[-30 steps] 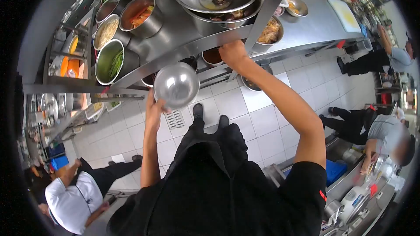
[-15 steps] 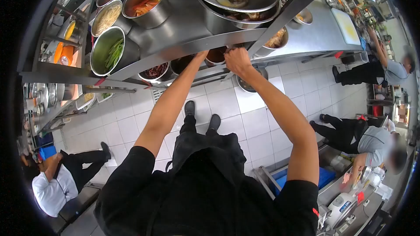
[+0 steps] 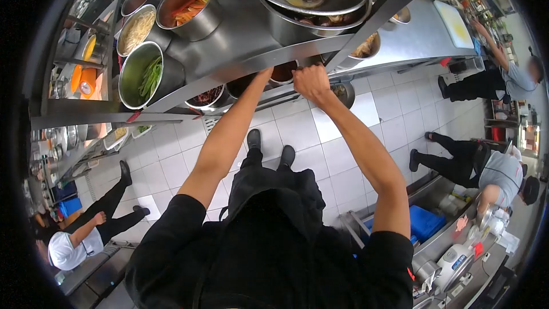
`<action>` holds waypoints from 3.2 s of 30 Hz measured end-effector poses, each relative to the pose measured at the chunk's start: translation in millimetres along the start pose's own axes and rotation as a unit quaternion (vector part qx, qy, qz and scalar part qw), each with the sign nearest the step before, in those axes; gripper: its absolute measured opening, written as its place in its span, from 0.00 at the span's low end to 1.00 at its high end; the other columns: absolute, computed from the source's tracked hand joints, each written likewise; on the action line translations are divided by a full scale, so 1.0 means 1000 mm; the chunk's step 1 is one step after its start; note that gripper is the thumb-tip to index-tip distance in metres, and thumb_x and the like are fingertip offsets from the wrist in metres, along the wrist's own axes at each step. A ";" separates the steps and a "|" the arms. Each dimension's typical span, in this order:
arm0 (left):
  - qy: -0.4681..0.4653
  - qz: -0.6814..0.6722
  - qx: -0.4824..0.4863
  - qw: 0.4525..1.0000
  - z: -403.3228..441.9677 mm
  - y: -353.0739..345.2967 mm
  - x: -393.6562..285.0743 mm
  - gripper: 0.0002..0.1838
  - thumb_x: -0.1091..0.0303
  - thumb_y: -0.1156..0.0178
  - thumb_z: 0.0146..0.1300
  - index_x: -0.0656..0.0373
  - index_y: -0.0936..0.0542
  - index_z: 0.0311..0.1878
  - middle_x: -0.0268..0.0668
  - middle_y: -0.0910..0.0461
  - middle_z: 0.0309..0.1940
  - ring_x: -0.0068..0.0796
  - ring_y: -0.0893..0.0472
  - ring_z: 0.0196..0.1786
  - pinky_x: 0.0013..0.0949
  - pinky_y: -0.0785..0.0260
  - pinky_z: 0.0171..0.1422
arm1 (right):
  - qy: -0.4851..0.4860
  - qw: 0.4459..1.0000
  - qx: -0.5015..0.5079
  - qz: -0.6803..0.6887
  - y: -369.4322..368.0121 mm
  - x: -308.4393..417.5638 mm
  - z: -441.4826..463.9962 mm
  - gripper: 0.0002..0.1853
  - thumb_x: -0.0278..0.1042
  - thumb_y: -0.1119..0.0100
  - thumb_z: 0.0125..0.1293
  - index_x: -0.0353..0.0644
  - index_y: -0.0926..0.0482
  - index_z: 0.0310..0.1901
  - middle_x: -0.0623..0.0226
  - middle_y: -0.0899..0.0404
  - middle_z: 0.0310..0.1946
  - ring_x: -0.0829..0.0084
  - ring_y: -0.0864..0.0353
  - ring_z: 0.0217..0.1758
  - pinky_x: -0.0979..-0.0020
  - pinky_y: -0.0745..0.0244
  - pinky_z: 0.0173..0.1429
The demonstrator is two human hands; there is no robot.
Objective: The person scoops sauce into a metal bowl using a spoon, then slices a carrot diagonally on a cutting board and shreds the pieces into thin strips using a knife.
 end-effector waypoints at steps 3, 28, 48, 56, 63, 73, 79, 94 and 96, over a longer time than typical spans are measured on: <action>-0.003 0.000 0.006 1.000 0.001 0.001 -0.001 0.15 0.70 0.40 0.63 0.67 0.22 0.51 0.54 0.22 0.56 0.39 0.16 0.37 0.38 0.24 0.43 | -0.001 1.000 -0.015 0.011 0.004 0.003 -0.004 0.21 0.41 0.46 0.69 0.45 0.17 0.18 0.57 0.17 0.19 0.58 0.17 0.21 0.58 0.24 0.40; 0.038 0.018 0.078 0.996 0.005 0.060 0.022 0.18 0.70 0.39 0.61 0.68 0.24 0.53 0.51 0.22 0.55 0.44 0.17 0.39 0.41 0.27 0.45 | -0.201 0.967 0.062 0.143 -0.007 -0.041 -0.026 0.22 0.57 0.41 0.63 0.45 0.13 0.27 0.51 0.16 0.26 0.48 0.15 0.34 0.53 0.21 0.39; 0.354 -0.435 0.031 0.828 -0.214 0.120 0.026 0.37 0.79 0.47 0.64 0.55 0.44 0.76 0.52 0.33 0.63 0.34 0.15 0.34 0.29 0.17 0.30 | -0.175 0.970 -0.052 0.159 0.050 -0.041 -0.046 0.26 0.58 0.42 0.67 0.43 0.18 0.23 0.52 0.19 0.22 0.46 0.17 0.29 0.51 0.25 0.32; 0.353 -0.499 0.016 0.791 -0.222 0.119 0.019 0.38 0.82 0.51 0.61 0.50 0.44 0.76 0.48 0.32 0.61 0.33 0.16 0.35 0.29 0.18 0.29 | 0.068 0.953 -0.129 0.265 0.038 0.028 -0.114 0.04 0.28 0.40 0.66 0.38 0.18 0.37 0.57 0.19 0.33 0.55 0.17 0.35 0.59 0.21 0.35; 0.357 -0.549 0.019 0.756 -0.216 0.109 0.022 0.41 0.82 0.52 0.57 0.50 0.44 0.76 0.47 0.28 0.56 0.30 0.19 0.28 0.28 0.22 0.24 | 0.047 0.932 -0.192 0.304 0.074 0.016 -0.116 0.06 0.22 0.38 0.63 0.35 0.17 0.41 0.58 0.20 0.32 0.55 0.18 0.32 0.61 0.20 0.36; 0.379 -0.492 0.044 0.783 -0.224 0.117 0.032 0.39 0.82 0.50 0.59 0.51 0.42 0.75 0.48 0.29 0.57 0.33 0.17 0.32 0.28 0.22 0.25 | -0.076 0.977 -0.106 0.170 0.045 -0.024 -0.060 0.06 0.24 0.43 0.62 0.38 0.20 0.40 0.50 0.18 0.36 0.46 0.16 0.36 0.52 0.20 0.38; 0.378 -0.467 0.017 0.799 -0.228 0.113 0.037 0.39 0.81 0.49 0.61 0.51 0.43 0.76 0.49 0.28 0.55 0.30 0.17 0.27 0.28 0.21 0.25 | -0.091 0.991 -0.036 0.087 0.006 -0.002 -0.019 0.07 0.28 0.46 0.62 0.42 0.19 0.39 0.53 0.17 0.37 0.51 0.13 0.35 0.54 0.18 0.38; 0.387 -0.467 0.039 0.794 -0.218 0.100 0.026 0.38 0.80 0.49 0.61 0.51 0.41 0.76 0.52 0.33 0.61 0.34 0.15 0.30 0.27 0.19 0.25 | -0.086 0.976 0.032 0.200 -0.007 0.024 -0.012 0.06 0.29 0.38 0.53 0.40 0.17 0.34 0.50 0.16 0.33 0.47 0.15 0.39 0.51 0.19 0.45; 0.410 -0.458 0.043 0.788 -0.220 0.101 0.028 0.36 0.79 0.49 0.63 0.53 0.41 0.76 0.51 0.32 0.62 0.34 0.15 0.35 0.28 0.18 0.27 | -0.094 0.976 0.032 0.195 -0.013 0.027 -0.013 0.07 0.29 0.37 0.53 0.40 0.18 0.35 0.50 0.16 0.33 0.47 0.15 0.38 0.51 0.19 0.45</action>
Point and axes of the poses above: each hand's wrist, its own z-axis towards the middle knuckle, its own y-axis out of the back of the hand, x = y × z, the point moved 10 cm from there along z, towards the middle knuckle
